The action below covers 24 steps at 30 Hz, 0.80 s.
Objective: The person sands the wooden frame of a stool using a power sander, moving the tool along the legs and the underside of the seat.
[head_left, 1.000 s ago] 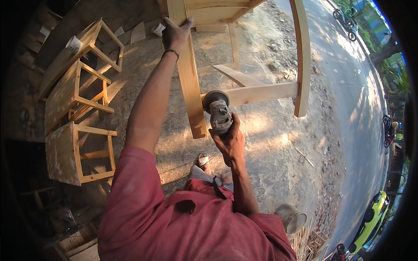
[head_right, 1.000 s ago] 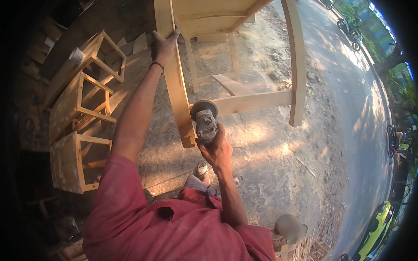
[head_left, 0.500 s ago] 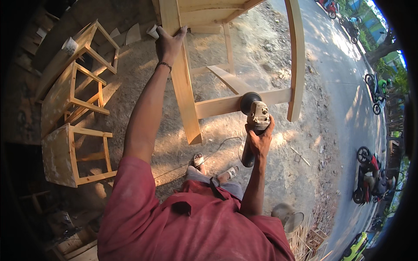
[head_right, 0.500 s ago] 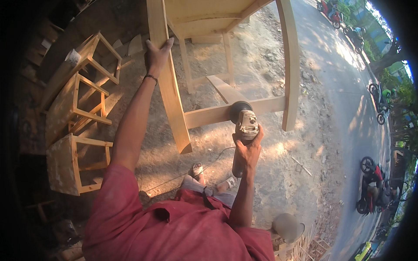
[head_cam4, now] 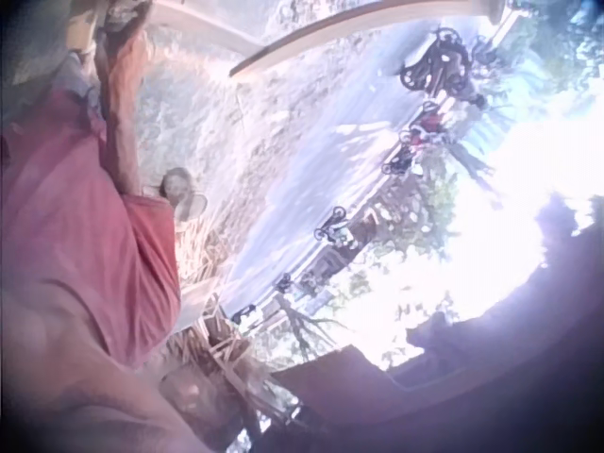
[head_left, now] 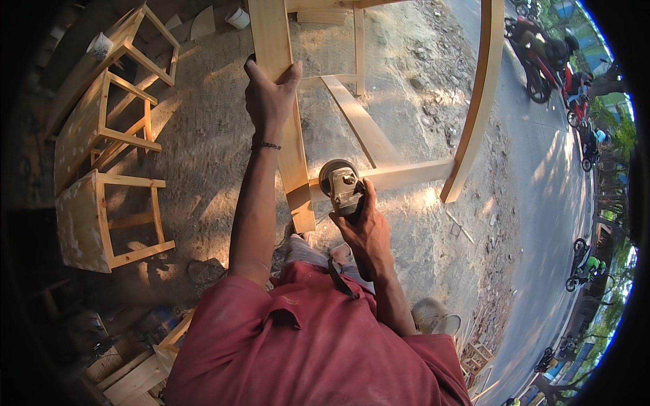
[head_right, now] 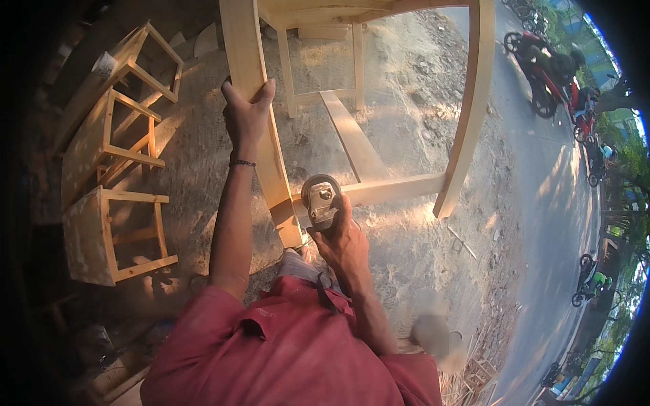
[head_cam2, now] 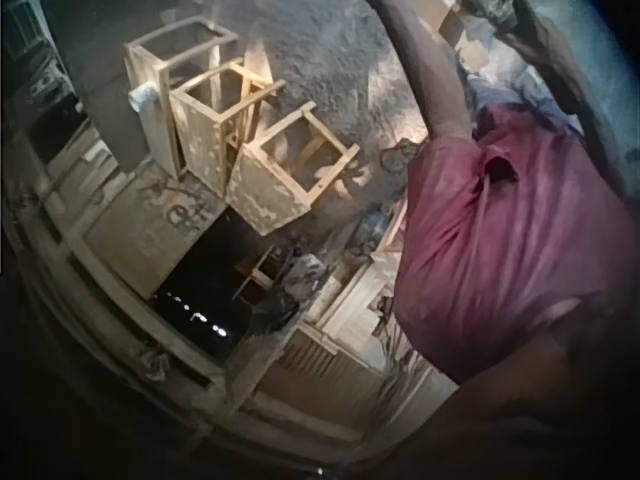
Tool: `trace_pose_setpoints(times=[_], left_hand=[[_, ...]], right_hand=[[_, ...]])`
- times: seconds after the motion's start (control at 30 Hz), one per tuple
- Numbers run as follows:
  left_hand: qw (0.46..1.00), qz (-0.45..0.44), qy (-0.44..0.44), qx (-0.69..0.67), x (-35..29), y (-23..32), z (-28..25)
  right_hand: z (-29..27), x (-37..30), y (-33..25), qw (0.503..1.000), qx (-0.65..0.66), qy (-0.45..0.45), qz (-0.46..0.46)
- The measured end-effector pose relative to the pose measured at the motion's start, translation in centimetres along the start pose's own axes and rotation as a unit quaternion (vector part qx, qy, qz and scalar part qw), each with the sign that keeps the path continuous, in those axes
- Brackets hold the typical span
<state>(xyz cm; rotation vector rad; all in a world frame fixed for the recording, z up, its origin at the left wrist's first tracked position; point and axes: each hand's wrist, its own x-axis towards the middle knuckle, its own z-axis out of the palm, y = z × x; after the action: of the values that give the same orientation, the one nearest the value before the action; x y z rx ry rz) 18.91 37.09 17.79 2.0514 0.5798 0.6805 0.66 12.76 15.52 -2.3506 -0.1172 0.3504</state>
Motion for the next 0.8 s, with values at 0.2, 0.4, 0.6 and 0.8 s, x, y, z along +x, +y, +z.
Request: trace_pose_setpoints(times=[0.2,0.4,0.6,0.8], left_hand=[[1.000,0.011,0.016,-0.020,-3.5,-1.2,-0.3],[0.999,0.009,0.029,-0.013,-5.8,-1.5,-0.3],[1.000,0.001,0.016,-0.020,-7.7,-1.9,-1.0],[0.999,0.021,0.036,-0.005,-9.7,-3.2,-0.8]], right_hand=[[1.6,-1.3,0.6,0.997,-0.049,-0.054,-0.007],[0.5,-2.8,1.0,0.993,-0.054,-0.101,0.016],[-1.7,-2.9,4.4,0.991,-0.067,-0.072,0.095],[-8.3,-2.7,11.8,0.988,0.005,0.022,0.150]])
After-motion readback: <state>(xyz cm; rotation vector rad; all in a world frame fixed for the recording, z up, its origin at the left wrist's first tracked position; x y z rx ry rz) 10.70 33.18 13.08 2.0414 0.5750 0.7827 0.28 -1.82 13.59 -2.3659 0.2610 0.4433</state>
